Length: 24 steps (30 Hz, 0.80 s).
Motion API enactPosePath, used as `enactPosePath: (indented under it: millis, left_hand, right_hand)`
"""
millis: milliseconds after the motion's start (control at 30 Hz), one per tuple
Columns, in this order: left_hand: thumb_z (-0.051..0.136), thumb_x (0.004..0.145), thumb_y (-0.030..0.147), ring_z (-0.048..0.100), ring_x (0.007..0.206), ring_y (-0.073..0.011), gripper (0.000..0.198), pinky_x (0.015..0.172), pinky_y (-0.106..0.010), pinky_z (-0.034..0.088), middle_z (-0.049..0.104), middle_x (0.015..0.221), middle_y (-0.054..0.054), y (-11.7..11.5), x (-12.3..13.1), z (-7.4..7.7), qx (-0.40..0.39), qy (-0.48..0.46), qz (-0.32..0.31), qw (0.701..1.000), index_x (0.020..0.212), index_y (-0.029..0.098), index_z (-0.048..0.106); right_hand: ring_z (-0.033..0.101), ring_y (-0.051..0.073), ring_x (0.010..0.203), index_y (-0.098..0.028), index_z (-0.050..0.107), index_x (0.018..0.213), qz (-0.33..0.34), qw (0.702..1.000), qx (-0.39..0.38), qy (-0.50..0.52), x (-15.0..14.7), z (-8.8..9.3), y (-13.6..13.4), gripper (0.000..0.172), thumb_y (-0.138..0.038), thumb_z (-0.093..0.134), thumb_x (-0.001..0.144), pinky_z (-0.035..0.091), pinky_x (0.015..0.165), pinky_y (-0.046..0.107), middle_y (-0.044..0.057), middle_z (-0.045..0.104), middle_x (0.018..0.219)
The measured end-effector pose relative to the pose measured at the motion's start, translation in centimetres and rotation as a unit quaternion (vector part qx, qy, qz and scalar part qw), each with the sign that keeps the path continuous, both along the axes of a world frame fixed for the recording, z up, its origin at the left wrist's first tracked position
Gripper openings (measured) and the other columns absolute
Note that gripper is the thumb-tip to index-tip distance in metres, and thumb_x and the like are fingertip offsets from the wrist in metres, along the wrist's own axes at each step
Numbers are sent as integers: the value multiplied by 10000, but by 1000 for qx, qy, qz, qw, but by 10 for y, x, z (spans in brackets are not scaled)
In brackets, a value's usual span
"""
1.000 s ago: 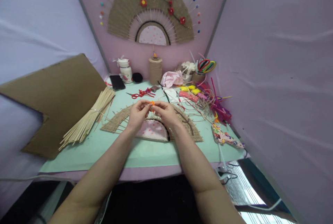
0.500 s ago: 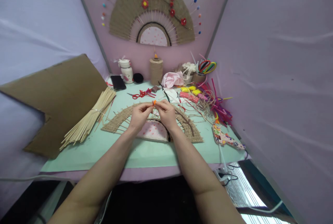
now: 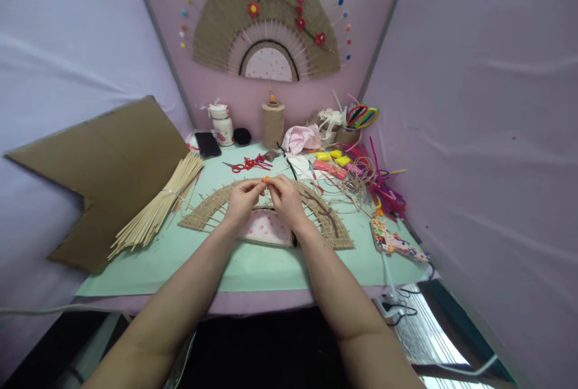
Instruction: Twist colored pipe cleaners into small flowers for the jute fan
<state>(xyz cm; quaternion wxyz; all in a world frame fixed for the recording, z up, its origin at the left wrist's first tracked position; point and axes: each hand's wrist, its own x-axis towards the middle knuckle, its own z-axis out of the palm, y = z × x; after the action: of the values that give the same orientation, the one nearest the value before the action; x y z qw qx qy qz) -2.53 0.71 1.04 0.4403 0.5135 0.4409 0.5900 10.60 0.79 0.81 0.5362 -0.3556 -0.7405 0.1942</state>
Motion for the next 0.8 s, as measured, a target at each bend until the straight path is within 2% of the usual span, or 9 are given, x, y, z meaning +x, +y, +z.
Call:
enactPosePath:
  millis: [233, 500, 600, 700, 800]
  left_hand:
    - [682, 663, 414, 462, 540, -95, 266, 528, -220, 361, 561, 561, 7, -2, 4, 2, -14, 9, -5, 1000, 687, 148, 676]
    - [653, 700, 411, 445, 536, -93, 276, 546, -225, 360, 548, 560, 10, -1, -1, -1, -10, 66, 11, 998, 660, 138, 664]
    - [650, 694, 423, 453, 555, -101, 296, 562, -232, 360, 562, 569, 5, -2, 1, 1, -5, 85, 24, 996, 666, 129, 674]
    - [662, 679, 423, 454, 563, -101, 303, 565, -235, 351, 568, 571, -1, -2, 2, 3, -5, 80, 36, 996, 636, 123, 665]
    - [687, 653, 427, 402, 500, -76, 306, 505, -228, 303, 517, 521, 20, 0, 1, 2, -36, 29, 11, 999, 652, 123, 659]
  right_hand:
    - [499, 175, 749, -203, 564, 870, -30, 997, 12, -71, 5, 2, 0, 128, -226, 440, 893, 380, 705, 296, 41, 545, 789]
    - [518, 172, 753, -191, 562, 845, -27, 990, 27, -136, 5, 8, -4, 120, -162, 446, 847, 392, 711, 291, 51, 582, 802]
    - [526, 151, 680, -193, 535, 854, -44, 994, -13, -102, 4, 6, -3, 65, -178, 492, 808, 403, 667, 277, 19, 580, 741]
    - [525, 123, 587, -205, 451, 940, -28, 996, -78, -27, 2, 1, -1, 158, -244, 524, 805, 405, 585, 250, -27, 560, 699]
    - [514, 111, 562, -215, 404, 941, -7, 995, -96, 9, 2, -1, 0, 202, -284, 537, 806, 393, 544, 236, -40, 546, 693]
